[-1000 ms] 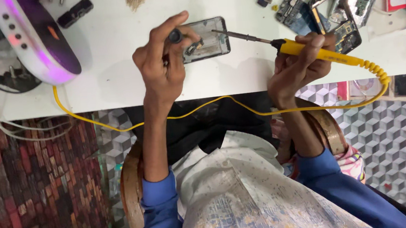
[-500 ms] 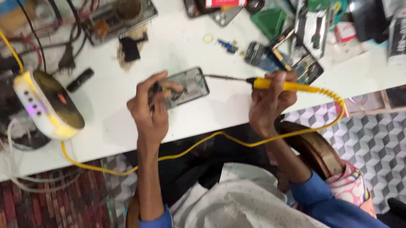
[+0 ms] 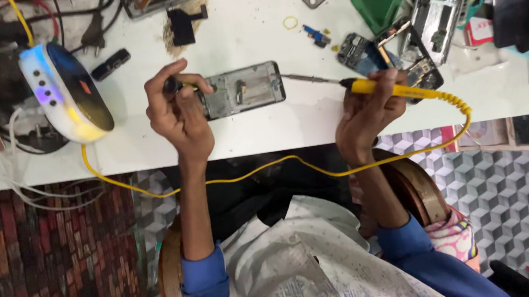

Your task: The person uses a soldering iron and tweezers to work on a small electronic component inside a disassembled mobile phone. They repeatedly apply heat and adjust the component with tweezers while the phone remains open on the workbench.

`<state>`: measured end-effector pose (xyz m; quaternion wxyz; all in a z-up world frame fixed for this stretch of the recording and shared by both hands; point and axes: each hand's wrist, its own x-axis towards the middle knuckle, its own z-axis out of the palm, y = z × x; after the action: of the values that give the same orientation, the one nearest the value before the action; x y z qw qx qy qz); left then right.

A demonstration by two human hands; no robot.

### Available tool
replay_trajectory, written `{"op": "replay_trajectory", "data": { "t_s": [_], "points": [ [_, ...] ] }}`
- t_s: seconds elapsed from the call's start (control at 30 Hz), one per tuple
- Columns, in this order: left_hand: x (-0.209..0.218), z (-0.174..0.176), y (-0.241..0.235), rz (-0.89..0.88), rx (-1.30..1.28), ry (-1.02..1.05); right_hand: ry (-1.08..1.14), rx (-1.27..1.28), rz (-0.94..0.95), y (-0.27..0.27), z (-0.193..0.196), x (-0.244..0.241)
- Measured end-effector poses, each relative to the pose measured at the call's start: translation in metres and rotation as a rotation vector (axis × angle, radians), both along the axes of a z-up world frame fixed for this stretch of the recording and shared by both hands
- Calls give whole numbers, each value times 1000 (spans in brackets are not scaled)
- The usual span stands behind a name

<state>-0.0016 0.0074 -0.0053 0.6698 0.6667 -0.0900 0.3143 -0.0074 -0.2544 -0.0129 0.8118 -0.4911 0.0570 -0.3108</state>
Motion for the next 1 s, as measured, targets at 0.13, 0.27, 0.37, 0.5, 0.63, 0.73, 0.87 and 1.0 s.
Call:
{"op": "replay_trajectory", "data": {
  "t_s": [0.13, 0.27, 0.37, 0.5, 0.63, 0.73, 0.87, 1.0],
  "points": [
    [-3, 4, -1, -57, 104, 31, -37, -21, 24, -1, 2, 0],
    [0, 4, -6, -132, 212, 0, -56, -42, 41, 0, 3, 0],
    [-1, 1, -8, -202, 172, 49, -57, -3, 20, -1, 2, -2],
    [4, -1, -9, -312, 27, 31, -83, -1, 28, -2, 1, -2],
    [5, -1, -10, -327, -13, -18, -99, -15, 51, -2, 0, -1],
    [4, 0, -11, -352, 45, 24, -91, -10, 42, -1, 1, -3],
    [8, -1, -13, -399, 96, 28, -91, -21, 61, -1, 1, -4],
    [10, -4, -16, -304, 187, -52, -122, -53, 57, 1, 2, -4]
  ]
}}
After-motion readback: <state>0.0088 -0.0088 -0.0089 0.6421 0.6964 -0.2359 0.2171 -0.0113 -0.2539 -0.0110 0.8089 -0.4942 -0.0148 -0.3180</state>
